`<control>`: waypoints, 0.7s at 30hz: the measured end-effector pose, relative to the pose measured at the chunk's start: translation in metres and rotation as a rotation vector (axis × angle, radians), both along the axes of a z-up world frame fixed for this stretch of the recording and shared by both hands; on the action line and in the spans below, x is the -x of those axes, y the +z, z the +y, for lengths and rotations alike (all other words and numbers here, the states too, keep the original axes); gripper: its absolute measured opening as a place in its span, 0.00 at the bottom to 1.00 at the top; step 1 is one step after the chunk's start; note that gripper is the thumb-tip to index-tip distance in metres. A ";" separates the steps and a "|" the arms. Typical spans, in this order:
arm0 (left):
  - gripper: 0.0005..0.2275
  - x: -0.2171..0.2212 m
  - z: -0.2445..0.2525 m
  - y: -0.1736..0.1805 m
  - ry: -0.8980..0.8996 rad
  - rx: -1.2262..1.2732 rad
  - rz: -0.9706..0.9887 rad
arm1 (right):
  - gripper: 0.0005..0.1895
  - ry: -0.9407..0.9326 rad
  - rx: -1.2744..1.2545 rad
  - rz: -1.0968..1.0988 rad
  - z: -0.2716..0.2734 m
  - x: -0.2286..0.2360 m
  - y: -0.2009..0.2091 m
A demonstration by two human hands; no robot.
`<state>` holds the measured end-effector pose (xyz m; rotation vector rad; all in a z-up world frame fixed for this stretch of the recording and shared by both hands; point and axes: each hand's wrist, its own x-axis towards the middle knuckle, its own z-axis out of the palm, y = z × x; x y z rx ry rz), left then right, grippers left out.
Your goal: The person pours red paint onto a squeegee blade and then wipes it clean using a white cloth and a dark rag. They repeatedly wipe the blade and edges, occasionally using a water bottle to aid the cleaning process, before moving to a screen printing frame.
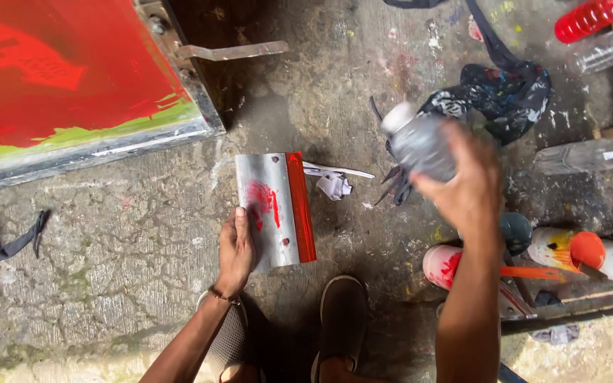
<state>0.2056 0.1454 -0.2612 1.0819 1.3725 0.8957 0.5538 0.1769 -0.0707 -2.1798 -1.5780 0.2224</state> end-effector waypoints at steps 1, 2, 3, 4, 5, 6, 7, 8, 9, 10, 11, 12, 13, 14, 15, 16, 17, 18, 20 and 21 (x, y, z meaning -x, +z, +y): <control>0.18 0.001 0.001 -0.011 0.000 -0.027 0.007 | 0.45 0.004 0.287 -0.045 -0.004 0.020 0.012; 0.19 0.004 -0.001 -0.022 -0.002 -0.046 0.016 | 0.44 0.003 0.581 -0.090 -0.011 0.041 0.024; 0.19 0.006 -0.001 -0.024 0.005 -0.043 0.020 | 0.44 0.011 0.583 -0.088 -0.020 0.055 0.017; 0.19 0.007 -0.001 -0.027 0.004 0.004 0.008 | 0.44 0.147 0.756 -0.129 -0.029 0.069 0.011; 0.19 0.007 0.000 -0.030 0.003 0.050 -0.003 | 0.43 0.285 0.927 -0.171 -0.038 0.082 0.005; 0.19 0.006 0.002 -0.022 0.005 0.052 -0.004 | 0.43 0.286 0.929 -0.173 -0.044 0.091 0.001; 0.20 0.005 0.003 -0.013 -0.004 0.054 -0.038 | 0.47 0.379 0.977 -0.192 -0.050 0.100 -0.004; 0.20 0.004 0.005 -0.004 -0.013 0.053 -0.069 | 0.51 0.473 1.022 -0.209 -0.056 0.109 -0.009; 0.20 0.006 0.004 -0.010 -0.011 0.054 -0.068 | 0.51 0.475 1.022 -0.209 -0.056 0.111 -0.011; 0.11 0.008 0.002 -0.016 -0.066 -0.029 -0.094 | 0.50 0.472 0.993 -0.231 -0.057 0.112 -0.015; 0.05 0.010 0.000 -0.023 -0.122 -0.111 -0.120 | 0.50 0.469 0.964 -0.252 -0.057 0.114 -0.018; 0.05 0.011 -0.002 -0.027 -0.126 -0.110 -0.121 | 0.50 0.465 0.965 -0.250 -0.056 0.113 -0.020; 0.11 0.012 -0.004 -0.031 -0.102 0.017 -0.152 | 0.50 0.428 0.934 -0.256 -0.054 0.111 -0.021; 0.17 0.012 -0.006 -0.036 -0.073 0.142 -0.183 | 0.49 0.393 0.901 -0.265 -0.052 0.109 -0.023; 0.17 0.011 -0.005 -0.037 -0.075 0.142 -0.184 | 0.49 0.391 0.901 -0.265 -0.054 0.107 -0.025; 0.15 0.010 -0.005 -0.039 -0.057 0.160 -0.239 | 0.50 0.397 0.844 -0.292 -0.056 0.105 -0.028; 0.13 0.010 -0.005 -0.041 -0.039 0.178 -0.294 | 0.51 0.403 0.786 -0.318 -0.057 0.103 -0.031; 0.13 0.009 -0.004 -0.036 -0.037 0.179 -0.295 | 0.51 0.405 0.788 -0.319 -0.057 0.108 -0.024; 0.16 0.007 0.000 -0.027 -0.011 0.197 -0.272 | 0.48 0.361 1.238 -0.121 -0.054 0.117 -0.009; 0.16 0.011 0.000 -0.042 -0.011 0.196 -0.273 | 0.48 0.361 1.237 -0.123 -0.057 0.112 -0.014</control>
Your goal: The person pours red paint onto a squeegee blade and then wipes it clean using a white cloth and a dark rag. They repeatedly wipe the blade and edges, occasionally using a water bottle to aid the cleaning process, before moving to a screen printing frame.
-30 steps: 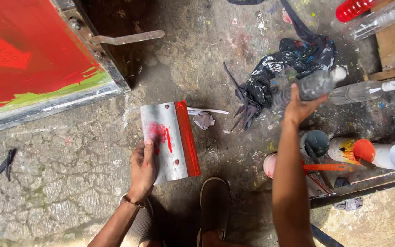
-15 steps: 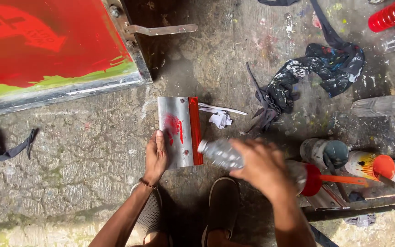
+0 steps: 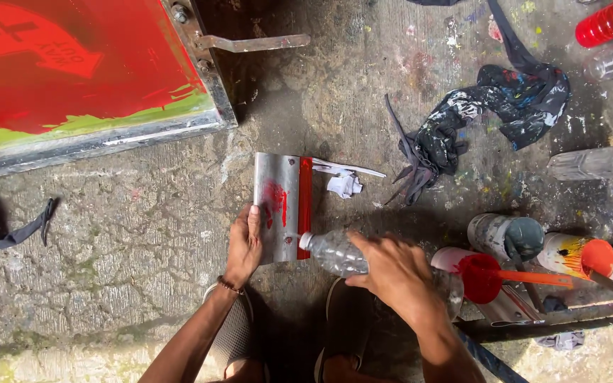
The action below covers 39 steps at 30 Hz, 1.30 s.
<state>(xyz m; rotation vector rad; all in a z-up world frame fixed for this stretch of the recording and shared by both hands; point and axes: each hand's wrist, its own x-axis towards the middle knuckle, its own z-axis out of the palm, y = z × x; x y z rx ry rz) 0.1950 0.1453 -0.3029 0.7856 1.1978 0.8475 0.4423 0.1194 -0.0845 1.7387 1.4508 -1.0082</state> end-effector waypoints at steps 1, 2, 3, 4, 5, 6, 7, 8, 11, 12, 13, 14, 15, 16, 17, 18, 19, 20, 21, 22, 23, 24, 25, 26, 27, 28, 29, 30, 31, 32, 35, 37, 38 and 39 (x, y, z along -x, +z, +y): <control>0.11 0.004 -0.001 -0.015 0.100 0.096 -0.200 | 0.49 -0.044 -0.056 -0.026 -0.003 -0.006 -0.005; 0.13 0.007 -0.002 -0.030 0.200 0.192 -0.401 | 0.50 -0.088 -0.112 -0.052 -0.006 -0.012 -0.010; 0.13 0.006 0.002 -0.017 0.198 0.193 -0.400 | 0.50 -0.090 -0.110 -0.052 -0.005 -0.016 -0.011; 0.10 0.004 0.005 -0.003 0.095 0.050 -0.206 | 0.50 -0.092 -0.208 -0.102 -0.004 -0.021 -0.013; 0.14 0.003 0.008 0.010 -0.013 -0.091 -0.011 | 0.50 -0.099 -0.303 -0.153 -0.005 -0.026 -0.014; 0.14 0.003 0.009 0.016 -0.019 -0.086 -0.012 | 0.50 -0.105 -0.298 -0.154 -0.008 -0.025 -0.016; 0.16 0.001 0.012 0.021 -0.028 -0.139 0.022 | 0.49 -0.071 -0.269 -0.089 -0.011 -0.026 -0.017; 0.18 -0.001 0.015 0.026 -0.038 -0.192 0.056 | 0.48 -0.038 -0.241 -0.023 -0.014 -0.026 -0.018; 0.21 -0.014 0.018 0.058 -0.027 -0.254 0.309 | 0.46 -0.540 -0.290 0.347 -0.001 -0.009 0.026; 0.21 -0.014 0.020 0.057 -0.032 -0.255 0.305 | 0.46 -0.545 -0.292 0.343 -0.008 -0.021 0.003; 0.21 -0.014 0.022 0.055 -0.004 -0.262 0.299 | 0.49 -0.658 -0.392 0.437 -0.015 -0.034 -0.020; 0.20 -0.014 0.024 0.054 0.024 -0.269 0.293 | 0.52 -0.769 -0.493 0.531 -0.021 -0.047 -0.043; 0.20 -0.014 0.026 0.053 0.024 -0.273 0.292 | 0.52 -0.768 -0.496 0.531 -0.018 -0.054 -0.045; 0.21 -0.013 0.028 0.051 0.038 -0.274 0.296 | 0.54 -0.979 -0.717 0.428 -0.014 -0.060 -0.048; 0.21 -0.011 0.028 0.050 0.050 -0.272 0.302 | 0.56 -1.187 -0.932 0.311 -0.013 -0.065 -0.050; 0.21 -0.010 0.025 0.053 0.048 -0.272 0.305 | 0.56 -1.190 -0.930 0.313 -0.013 -0.090 -0.075; 0.21 -0.011 0.024 0.056 0.068 -0.248 0.283 | 0.55 -1.239 -1.222 0.235 -0.011 -0.115 -0.100; 0.22 -0.012 0.023 0.060 0.088 -0.224 0.262 | 0.53 -1.271 -1.515 0.149 -0.010 -0.140 -0.125; 0.22 -0.015 0.020 0.064 0.087 -0.226 0.262 | 0.53 -1.272 -1.516 0.150 0.003 -0.151 -0.127; 0.22 -0.017 0.018 0.068 0.095 -0.220 0.271 | 0.55 -1.268 -1.671 0.117 0.017 -0.162 -0.130; 0.23 -0.019 0.015 0.072 0.104 -0.213 0.279 | 0.58 -1.258 -1.825 0.084 0.031 -0.173 -0.132; 0.23 -0.019 0.014 0.070 0.105 -0.215 0.280 | 0.58 -1.258 -1.826 0.086 0.035 -0.188 -0.149; 0.22 -0.019 0.013 0.067 0.136 -0.215 0.277 | 0.55 -1.284 -1.866 0.045 0.037 -0.204 -0.167; 0.22 -0.019 0.011 0.065 0.166 -0.216 0.275 | 0.52 -1.309 -1.905 0.004 0.040 -0.219 -0.184; 0.22 -0.015 0.010 0.057 0.168 -0.217 0.277 | 0.52 -1.310 -1.904 0.007 0.036 -0.240 -0.206; 0.22 -0.011 0.010 0.048 0.163 -0.214 0.290 | 0.57 -1.275 -1.869 -0.128 0.032 -0.260 -0.228; 0.23 -0.006 0.013 0.040 0.165 -0.216 0.305 | 0.63 -1.237 -1.833 -0.251 0.035 -0.279 -0.251; 0.23 -0.005 0.014 0.040 0.172 -0.222 0.310 | 0.63 -1.238 -1.836 -0.239 0.038 -0.255 -0.239; 0.23 -0.005 0.009 0.041 0.192 -0.188 0.297 | 0.59 -1.299 -1.868 -0.174 0.031 -0.232 -0.227; 0.24 -0.005 0.004 0.041 0.212 -0.154 0.285 | 0.55 -1.360 -1.899 -0.107 0.025 -0.209 -0.214; 0.24 -0.007 0.002 0.061 0.268 -0.131 0.269 | 0.24 -0.927 -1.939 0.107 0.024 -0.120 -0.189; 0.24 -0.004 0.004 0.060 0.269 -0.139 0.280 | 0.24 -0.780 -1.609 0.290 0.035 -0.068 -0.164; 0.25 -0.001 0.004 0.059 0.271 -0.146 0.289 | 0.28 -0.621 -1.274 0.447 0.039 -0.042 -0.151; 0.25 -0.001 0.002 0.056 0.271 -0.142 0.294 | 0.28 -0.624 -1.268 0.449 0.042 -0.043 -0.174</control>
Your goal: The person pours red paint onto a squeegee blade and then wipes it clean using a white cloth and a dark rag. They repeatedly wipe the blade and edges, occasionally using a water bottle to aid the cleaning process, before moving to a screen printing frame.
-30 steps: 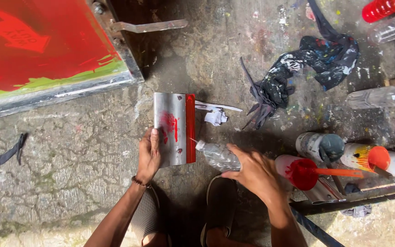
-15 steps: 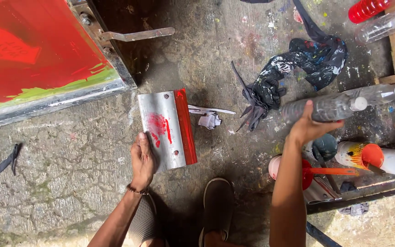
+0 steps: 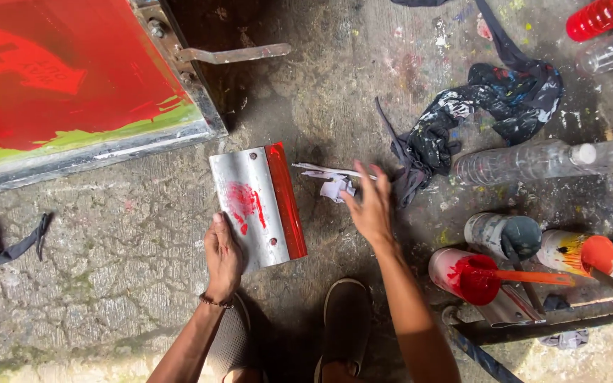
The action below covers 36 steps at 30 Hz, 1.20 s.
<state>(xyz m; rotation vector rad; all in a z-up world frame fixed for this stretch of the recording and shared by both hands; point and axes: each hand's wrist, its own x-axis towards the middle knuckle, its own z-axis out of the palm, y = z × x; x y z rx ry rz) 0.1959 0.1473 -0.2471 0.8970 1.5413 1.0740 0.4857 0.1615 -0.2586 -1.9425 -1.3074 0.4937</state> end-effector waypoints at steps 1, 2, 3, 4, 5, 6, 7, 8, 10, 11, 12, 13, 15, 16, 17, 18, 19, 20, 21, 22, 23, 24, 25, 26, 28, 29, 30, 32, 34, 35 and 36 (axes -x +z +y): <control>0.25 0.001 -0.002 -0.003 0.003 -0.001 -0.005 | 0.32 0.119 0.079 -0.222 0.003 -0.001 -0.023; 0.25 0.001 -0.001 -0.006 0.008 -0.006 -0.011 | 0.38 0.239 0.152 -0.446 0.008 -0.004 -0.046; 0.25 0.003 -0.004 -0.013 0.011 -0.007 -0.010 | 0.38 0.242 0.151 -0.445 0.004 -0.007 -0.068; 0.25 0.005 -0.006 -0.020 -0.006 0.006 -0.003 | 0.26 0.254 0.134 -0.427 0.004 -0.010 -0.091; 0.26 0.008 -0.007 -0.028 -0.024 0.018 0.004 | 0.14 0.266 0.118 -0.409 0.004 -0.013 -0.114; 0.26 0.005 -0.006 -0.020 -0.014 0.020 0.007 | 0.14 0.275 0.117 -0.407 0.003 -0.004 -0.095; 0.26 0.002 -0.005 -0.013 -0.014 0.012 0.018 | 0.13 0.252 -0.039 -0.256 0.002 0.005 -0.077; 0.27 -0.001 -0.002 -0.006 -0.014 0.003 0.031 | 0.14 0.226 -0.193 -0.100 0.003 0.015 -0.059; 0.26 0.003 -0.007 -0.020 -0.029 0.004 0.021 | 0.11 0.276 -0.262 -0.093 -0.007 0.031 -0.038; 0.26 0.005 -0.010 -0.026 -0.052 0.004 0.006 | 0.08 0.318 -0.330 -0.090 -0.014 0.037 -0.027; 0.26 0.004 -0.008 -0.033 -0.055 0.005 0.004 | 0.08 0.315 -0.329 -0.093 -0.018 0.053 -0.002; 0.27 0.004 -0.007 -0.040 -0.081 0.004 0.008 | 0.08 0.438 -0.317 -0.036 -0.021 0.070 0.024; 0.27 0.001 -0.005 -0.047 -0.109 -0.002 0.009 | 0.09 0.558 -0.307 0.017 -0.025 0.091 0.033; 0.27 0.000 -0.006 -0.049 -0.160 -0.006 0.043 | 0.07 0.646 -0.229 0.027 -0.027 0.097 0.017; 0.28 -0.001 -0.007 -0.050 -0.211 -0.011 0.077 | 0.07 0.734 -0.151 0.036 -0.030 0.103 0.001; 0.28 -0.003 -0.009 -0.047 -0.209 -0.009 0.077 | 0.07 0.735 -0.149 0.037 -0.017 0.101 0.006; 0.28 -0.005 -0.012 -0.044 -0.249 0.004 0.105 | 0.06 0.662 -0.176 -0.008 -0.005 0.100 0.011; 0.27 -0.007 -0.016 -0.041 -0.288 0.019 0.134 | 0.06 0.588 -0.200 -0.053 0.007 0.099 0.017; 0.27 -0.008 -0.017 -0.035 -0.287 0.024 0.134 | 0.06 0.590 -0.195 -0.050 0.013 0.096 0.018; 0.27 -0.009 -0.017 -0.030 -0.320 0.008 0.150 | 0.03 0.543 -0.200 -0.149 0.021 0.093 0.019; 0.26 -0.010 -0.016 -0.024 -0.353 -0.008 0.166 | 0.01 0.496 -0.205 -0.247 0.029 0.090 0.021; 0.26 -0.010 -0.011 -0.013 -0.352 -0.013 0.166 | 0.01 0.496 -0.210 -0.249 0.014 0.097 0.021; 0.26 -0.009 -0.006 -0.002 -0.320 -0.007 0.157 | 0.03 0.615 -0.243 -0.232 0.000 0.104 0.021; 0.27 -0.009 -0.002 0.009 -0.286 0.002 0.148 | 0.05 0.737 -0.274 -0.213 -0.015 0.111 0.020; 0.27 0.007 -0.001 -0.022 -0.298 -0.017 0.181 | 0.05 0.796 -0.265 -0.204 -0.026 0.114 0.013; 0.28 0.014 -0.002 -0.039 -0.312 -0.033 0.215 | 0.05 0.852 -0.253 -0.194 -0.033 0.116 0.009; 0.28 0.011 -0.006 -0.038 -0.315 -0.023 0.216 | 0.05 0.851 -0.245 -0.188 -0.021 0.110 0.003; 0.28 0.002 -0.009 -0.037 -0.364 -0.015 0.208 | 0.06 0.725 -0.250 -0.101 0.007 0.097 -0.009; 0.28 -0.002 -0.007 -0.020 -0.394 -0.036 0.223 | 0.05 0.672 -0.198 -0.049 0.013 0.102 0.005; 0.28 -0.005 -0.006 -0.010 -0.421 -0.056 0.238 | 0.07 0.622 -0.146 0.004 0.016 0.104 0.012; 0.28 -0.005 -0.002 -0.007 -0.419 -0.061 0.239 | 0.07 0.623 -0.151 0.003 0.003 0.110 0.013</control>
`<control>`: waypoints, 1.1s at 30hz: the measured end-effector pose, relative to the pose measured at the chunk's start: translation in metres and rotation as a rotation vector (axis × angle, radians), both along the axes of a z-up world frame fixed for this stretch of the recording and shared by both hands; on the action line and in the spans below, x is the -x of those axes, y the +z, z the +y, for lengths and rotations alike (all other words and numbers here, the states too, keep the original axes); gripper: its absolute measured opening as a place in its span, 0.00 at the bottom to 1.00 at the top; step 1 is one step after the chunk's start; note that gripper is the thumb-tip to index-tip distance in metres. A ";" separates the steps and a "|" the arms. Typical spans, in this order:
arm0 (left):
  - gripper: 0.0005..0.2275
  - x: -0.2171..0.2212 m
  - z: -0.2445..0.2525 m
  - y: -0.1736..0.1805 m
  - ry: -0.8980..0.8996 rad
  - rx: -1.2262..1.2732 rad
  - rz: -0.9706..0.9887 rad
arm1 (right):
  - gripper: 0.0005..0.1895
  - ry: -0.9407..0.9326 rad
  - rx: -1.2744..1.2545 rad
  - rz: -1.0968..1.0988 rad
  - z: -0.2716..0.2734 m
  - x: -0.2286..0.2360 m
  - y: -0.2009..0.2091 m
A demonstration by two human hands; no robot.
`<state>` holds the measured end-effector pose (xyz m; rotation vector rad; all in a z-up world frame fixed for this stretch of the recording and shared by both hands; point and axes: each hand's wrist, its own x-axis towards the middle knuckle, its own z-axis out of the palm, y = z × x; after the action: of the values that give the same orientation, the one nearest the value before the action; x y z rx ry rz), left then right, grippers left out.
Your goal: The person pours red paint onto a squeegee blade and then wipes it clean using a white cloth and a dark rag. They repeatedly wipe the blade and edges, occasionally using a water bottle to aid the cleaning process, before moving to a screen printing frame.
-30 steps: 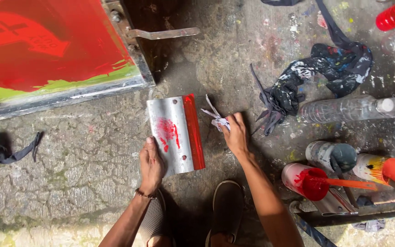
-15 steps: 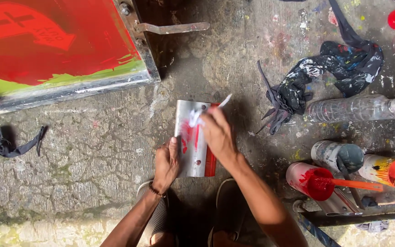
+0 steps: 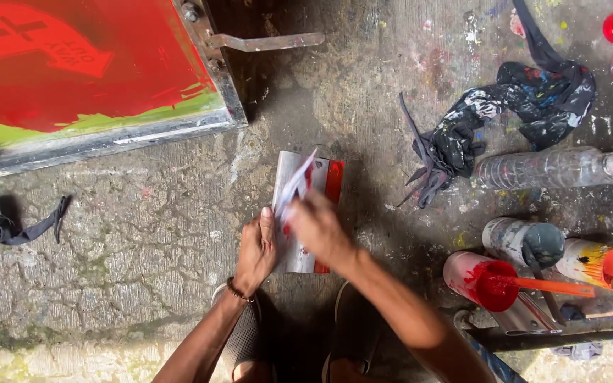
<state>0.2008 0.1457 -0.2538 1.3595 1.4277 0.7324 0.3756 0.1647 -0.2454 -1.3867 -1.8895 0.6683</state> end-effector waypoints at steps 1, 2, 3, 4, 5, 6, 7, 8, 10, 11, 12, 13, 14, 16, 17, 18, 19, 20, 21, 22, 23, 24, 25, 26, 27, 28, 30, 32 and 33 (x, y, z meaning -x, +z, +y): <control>0.28 0.000 0.004 0.004 0.000 -0.005 -0.017 | 0.04 0.120 -0.095 -0.078 -0.013 0.007 0.000; 0.28 0.001 0.005 0.007 0.005 -0.005 -0.033 | 0.04 0.244 -0.186 -0.153 -0.028 0.014 0.001; 0.28 0.002 0.001 0.002 0.011 -0.005 -0.031 | 0.04 0.250 -0.186 -0.150 -0.015 0.010 -0.004; 0.28 0.003 -0.005 -0.004 -0.007 -0.004 -0.006 | 0.02 0.152 -0.231 -0.234 -0.004 0.006 -0.009; 0.29 0.003 -0.011 -0.010 -0.026 -0.003 0.018 | 0.03 0.053 -0.276 -0.317 0.006 0.001 -0.014; 0.29 0.001 -0.012 -0.003 -0.029 0.001 0.019 | 0.03 0.050 -0.271 -0.317 0.008 -0.003 -0.012; 0.27 -0.002 -0.013 0.005 -0.039 -0.005 0.014 | 0.03 -0.047 -0.216 -0.337 0.011 -0.006 -0.010; 0.26 -0.005 -0.011 0.013 -0.045 -0.018 0.008 | 0.03 -0.142 -0.168 -0.358 0.018 -0.011 -0.008; 0.28 -0.006 -0.001 0.036 -0.005 0.020 -0.014 | 0.13 -0.067 -0.195 -0.536 -0.020 0.013 -0.020; 0.30 -0.006 0.004 0.047 0.037 0.063 -0.035 | 0.22 0.011 -0.217 -0.713 -0.039 0.025 -0.027; 0.30 -0.001 0.004 0.030 0.040 0.058 -0.036 | 0.22 0.012 -0.223 -0.714 -0.036 0.026 -0.016; 0.29 0.004 0.004 0.013 0.026 0.020 -0.011 | 0.13 0.066 -0.153 -0.469 -0.034 0.027 -0.005; 0.28 0.009 -0.001 -0.003 0.008 -0.008 0.015 | 0.08 0.117 -0.073 -0.222 -0.036 0.029 0.007; 0.29 -0.001 -0.007 0.014 -0.013 0.052 0.008 | 0.10 -0.055 -0.184 -0.367 0.002 0.004 -0.005; 0.31 -0.006 -0.009 0.023 -0.033 0.108 0.001 | 0.13 -0.227 -0.298 -0.512 0.021 -0.008 -0.010; 0.31 -0.010 -0.008 0.029 -0.036 0.105 0.001 | 0.13 -0.231 -0.300 -0.513 0.025 -0.011 -0.004; 0.30 -0.014 -0.008 0.037 -0.061 0.106 0.022 | 0.10 -0.269 -0.311 -0.567 0.028 -0.014 0.003; 0.29 -0.018 -0.007 0.043 -0.085 0.107 0.039 | 0.08 -0.305 -0.322 -0.623 0.032 -0.018 0.009; 0.29 -0.015 -0.004 0.039 -0.086 0.104 0.036 | 0.08 -0.307 -0.325 -0.626 0.015 -0.010 0.014; 0.27 -0.011 -0.002 0.036 -0.052 0.083 0.038 | 0.07 -0.252 -0.141 -0.550 -0.001 -0.001 0.018; 0.25 -0.007 0.001 0.032 -0.017 0.062 0.040 | 0.05 -0.197 0.041 -0.472 -0.017 0.008 0.021; 0.25 -0.008 0.006 0.047 -0.013 0.067 0.041 | 0.05 -0.191 0.045 -0.471 -0.022 0.016 0.041; 0.24 -0.008 0.010 0.062 0.012 0.071 0.043 | 0.07 -0.094 0.080 -0.357 -0.027 0.023 0.059; 0.22 -0.009 0.018 0.077 0.034 0.069 0.045 | 0.10 -0.002 0.109 -0.241 -0.030 0.030 0.078; 0.22 -0.009 0.018 0.067 0.034 0.067 0.046 | 0.10 -0.002 0.107 -0.239 -0.020 0.021 0.047; 0.24 -0.008 0.011 0.057 0.023 0.078 0.064 | 0.11 -0.067 0.018 -0.338 -0.019 0.013 0.018; 0.25 -0.010 0.000 0.056 0.005 0.084 0.081 | 0.12 -0.137 -0.074 -0.439 -0.006 -0.007 -0.020; 0.22 -0.017 -0.004 0.074 -0.017 0.124 0.043 | 0.14 -0.242 -0.211 -0.598 0.023 -0.030 -0.033; 0.22 -0.013 -0.002 0.068 -0.018 0.120 0.043 | 0.14 -0.244 -0.215 -0.598 0.011 -0.017 -0.024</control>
<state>0.2134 0.1436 -0.1856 1.3000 1.4684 0.5993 0.3928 0.1762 -0.2699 -1.7611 -2.0984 -0.0887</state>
